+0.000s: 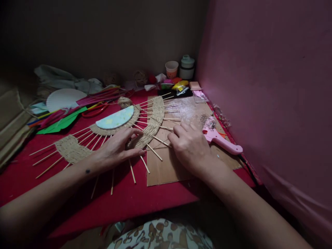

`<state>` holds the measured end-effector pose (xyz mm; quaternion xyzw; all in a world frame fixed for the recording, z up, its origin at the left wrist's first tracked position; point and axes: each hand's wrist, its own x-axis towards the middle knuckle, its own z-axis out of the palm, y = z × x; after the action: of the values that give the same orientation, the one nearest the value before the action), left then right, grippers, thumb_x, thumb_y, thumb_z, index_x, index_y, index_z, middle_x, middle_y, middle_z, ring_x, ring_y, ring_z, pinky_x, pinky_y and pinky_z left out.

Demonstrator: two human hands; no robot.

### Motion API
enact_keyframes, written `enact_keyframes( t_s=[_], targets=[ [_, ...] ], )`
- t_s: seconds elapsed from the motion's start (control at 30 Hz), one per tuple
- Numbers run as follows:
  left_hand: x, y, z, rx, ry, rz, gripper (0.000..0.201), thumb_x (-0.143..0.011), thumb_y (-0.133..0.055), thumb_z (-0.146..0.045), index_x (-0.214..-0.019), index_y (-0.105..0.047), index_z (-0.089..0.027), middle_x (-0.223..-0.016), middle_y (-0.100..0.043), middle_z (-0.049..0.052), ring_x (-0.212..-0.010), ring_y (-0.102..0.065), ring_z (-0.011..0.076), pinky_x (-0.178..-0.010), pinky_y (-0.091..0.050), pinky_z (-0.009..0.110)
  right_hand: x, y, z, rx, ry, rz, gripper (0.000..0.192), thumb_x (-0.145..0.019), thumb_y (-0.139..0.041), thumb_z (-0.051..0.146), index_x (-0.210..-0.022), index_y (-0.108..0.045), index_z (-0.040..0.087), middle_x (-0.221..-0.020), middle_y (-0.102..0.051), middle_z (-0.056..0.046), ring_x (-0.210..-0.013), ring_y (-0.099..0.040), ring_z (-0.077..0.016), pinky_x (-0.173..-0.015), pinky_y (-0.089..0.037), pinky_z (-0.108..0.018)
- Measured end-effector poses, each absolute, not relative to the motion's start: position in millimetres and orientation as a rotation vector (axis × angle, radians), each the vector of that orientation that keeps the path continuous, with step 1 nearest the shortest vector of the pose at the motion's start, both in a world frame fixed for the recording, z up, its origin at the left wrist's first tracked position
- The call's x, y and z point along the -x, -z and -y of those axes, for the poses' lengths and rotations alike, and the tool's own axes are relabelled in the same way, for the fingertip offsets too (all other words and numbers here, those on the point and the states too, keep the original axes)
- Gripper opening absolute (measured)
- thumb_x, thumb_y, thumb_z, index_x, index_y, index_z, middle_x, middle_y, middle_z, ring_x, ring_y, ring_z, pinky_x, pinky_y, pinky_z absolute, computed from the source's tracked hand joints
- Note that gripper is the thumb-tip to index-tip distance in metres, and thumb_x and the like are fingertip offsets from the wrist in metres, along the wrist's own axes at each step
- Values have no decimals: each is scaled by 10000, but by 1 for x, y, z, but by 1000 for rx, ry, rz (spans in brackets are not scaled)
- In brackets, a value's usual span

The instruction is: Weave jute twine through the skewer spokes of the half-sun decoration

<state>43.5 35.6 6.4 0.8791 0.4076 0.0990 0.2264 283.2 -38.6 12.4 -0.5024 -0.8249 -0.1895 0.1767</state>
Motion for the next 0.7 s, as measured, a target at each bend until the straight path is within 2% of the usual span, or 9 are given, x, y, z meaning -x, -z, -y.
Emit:
enact_keyframes(
  t_s=[0.13, 0.3, 0.53, 0.7],
  targets=[
    [-42, -12, -37, -2391, -244, -1122, 450, -803, -608, -482, -1124, -525, -177, -977, -550, 51, -878, -506, 201, -769, -417, 343, -282, -22, 16, 1573, 535, 2306, 198, -857, -504, 130, -755, -672, 150, -733, -620, -70, -698, -494, -178, -603, -308, -306],
    [-38, -18, -37, -2400, -166, -1097, 435, -812, -595, -465, -1132, -524, -178, -964, -546, 47, -868, -500, 200, -765, -411, 341, -277, -23, 2, 1733, 335, 2264, 199, -849, -499, 171, -788, -688, 163, -777, -660, -76, -706, -533, -179, -590, -302, -300],
    [-34, -13, -36, -2413, -135, -1101, 427, -833, -569, -469, -1148, -515, -186, -1007, -553, 65, -924, -518, 221, -805, -422, 366, -281, 1, 10, 1697, 199, 2135, 231, -860, -483, 217, -802, -701, 170, -740, -674, -76, -666, -562, -171, -617, -354, -294],
    [-31, -16, -37, -2426, -107, -1081, 429, -833, -569, -471, -1152, -511, -190, -1042, -570, 76, -930, -526, 220, -812, -433, 369, -283, 10, 11, 1648, -73, 2025, 178, -847, -534, 211, -840, -709, 183, -762, -707, -53, -704, -619, -163, -656, -409, -276]
  ],
)
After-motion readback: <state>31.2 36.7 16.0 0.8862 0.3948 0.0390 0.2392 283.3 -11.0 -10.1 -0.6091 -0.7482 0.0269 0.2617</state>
